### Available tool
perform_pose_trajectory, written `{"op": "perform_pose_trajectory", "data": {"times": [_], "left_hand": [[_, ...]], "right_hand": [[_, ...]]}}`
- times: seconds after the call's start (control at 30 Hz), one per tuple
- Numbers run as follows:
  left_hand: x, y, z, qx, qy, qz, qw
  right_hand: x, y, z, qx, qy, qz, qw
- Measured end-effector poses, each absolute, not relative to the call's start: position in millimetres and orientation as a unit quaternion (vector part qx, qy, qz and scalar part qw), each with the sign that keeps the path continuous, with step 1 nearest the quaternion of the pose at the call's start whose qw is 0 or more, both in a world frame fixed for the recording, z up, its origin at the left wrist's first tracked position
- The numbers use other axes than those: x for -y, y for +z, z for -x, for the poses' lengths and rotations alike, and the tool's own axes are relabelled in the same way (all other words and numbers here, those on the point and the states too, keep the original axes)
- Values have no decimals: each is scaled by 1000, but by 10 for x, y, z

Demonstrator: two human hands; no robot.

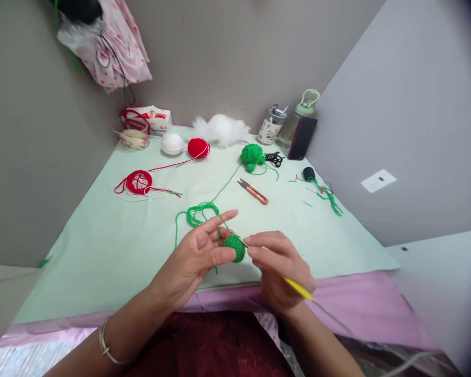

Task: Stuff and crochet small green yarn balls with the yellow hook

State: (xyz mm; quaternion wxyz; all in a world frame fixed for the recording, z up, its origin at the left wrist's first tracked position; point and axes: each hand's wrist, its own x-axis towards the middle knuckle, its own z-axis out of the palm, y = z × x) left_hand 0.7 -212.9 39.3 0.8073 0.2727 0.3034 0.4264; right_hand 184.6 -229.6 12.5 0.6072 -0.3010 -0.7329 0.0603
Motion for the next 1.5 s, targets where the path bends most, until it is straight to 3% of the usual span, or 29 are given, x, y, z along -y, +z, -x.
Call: {"op": "perform_pose_trajectory", "data": {"times": [0.13, 0.5, 0.97, 1.13, 1.23, 1.4, 1.5], "left_hand": [[2107, 368, 48, -311, 432, -342, 775], [2061, 414, 223, -353, 341, -565, 663], [1915, 556, 413, -297, 213, -707, 606], [1943, 579, 490, -294, 240, -720, 580], [2014, 501, 419, -318, 334, -622, 633], [2166, 308, 161, -353, 440, -411, 716], [2237, 258, 68, -335, 460, -328, 754]], "right_hand": [[2308, 237, -1875, 695, 207, 293, 623], [2296, 329, -2050, 587, 429, 339, 597], [2391, 305, -2044, 581, 490, 342, 553], [2324, 350, -1936, 570, 494, 316, 576], [2323, 337, -1818, 583, 443, 320, 602], [2387, 134, -1611, 727, 25, 388, 566], [2372, 12, -1525, 740, -64, 354, 568]]}}
